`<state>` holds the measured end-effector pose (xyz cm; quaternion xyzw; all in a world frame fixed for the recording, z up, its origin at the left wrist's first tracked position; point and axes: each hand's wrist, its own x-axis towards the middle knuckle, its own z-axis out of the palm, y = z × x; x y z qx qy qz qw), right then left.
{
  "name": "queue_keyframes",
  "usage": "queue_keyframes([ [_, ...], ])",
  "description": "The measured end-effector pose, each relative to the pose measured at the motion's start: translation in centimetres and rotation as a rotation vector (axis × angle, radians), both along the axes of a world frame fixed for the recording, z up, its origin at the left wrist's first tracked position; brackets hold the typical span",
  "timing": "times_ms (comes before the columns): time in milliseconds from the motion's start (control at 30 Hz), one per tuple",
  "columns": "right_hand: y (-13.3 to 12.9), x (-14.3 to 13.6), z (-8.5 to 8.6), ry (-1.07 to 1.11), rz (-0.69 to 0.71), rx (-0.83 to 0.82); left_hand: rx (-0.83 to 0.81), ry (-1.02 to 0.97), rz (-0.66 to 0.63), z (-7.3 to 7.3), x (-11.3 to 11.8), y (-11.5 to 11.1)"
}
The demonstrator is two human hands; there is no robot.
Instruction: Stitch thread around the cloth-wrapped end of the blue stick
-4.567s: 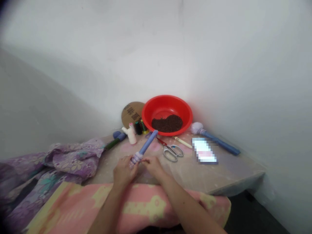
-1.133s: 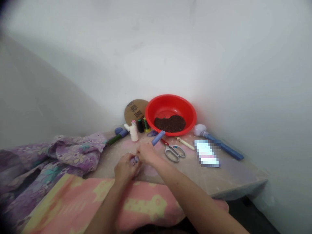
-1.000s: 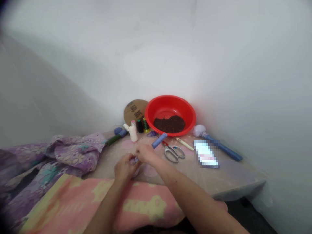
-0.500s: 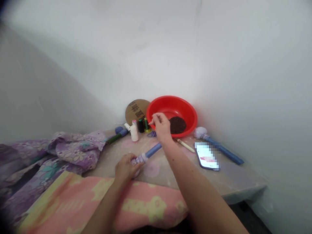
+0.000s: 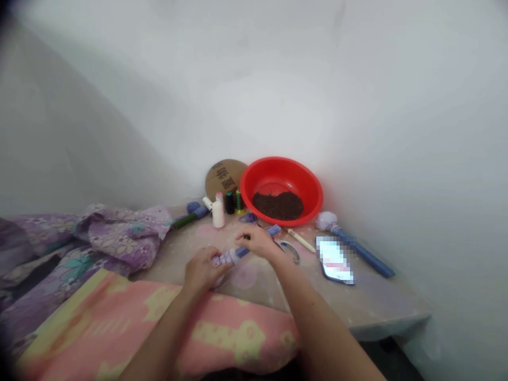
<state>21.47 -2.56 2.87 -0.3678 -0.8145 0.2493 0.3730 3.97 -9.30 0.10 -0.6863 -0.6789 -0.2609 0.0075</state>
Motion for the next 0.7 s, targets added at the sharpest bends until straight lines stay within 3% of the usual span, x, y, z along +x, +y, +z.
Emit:
queue_keyframes([
  [267,-1.8,-2.0,0.0,-0.403,0.021,0.291,-0.026,0.029,-0.002,0.3,-0.1,-0.1],
  [433,-0.5,-2.2,-0.5,-0.280,-0.029,0.291,-0.017,0.013,-0.017,0.3,-0.2,-0.1],
  [500,0.3,-1.4,-0.2,-0.067,-0.180,0.236,-0.017,0.005,-0.026,0.2,-0.3,-0.1],
  [600,1.4,0.5,1.2,0.255,-0.570,0.233,-0.011,0.008,-0.030,0.1,-0.4,-0.1],
  [700,1.9,2.4,2.7,0.220,-0.812,0.304,0.001,0.007,-0.039,0.1,-0.4,0.0],
])
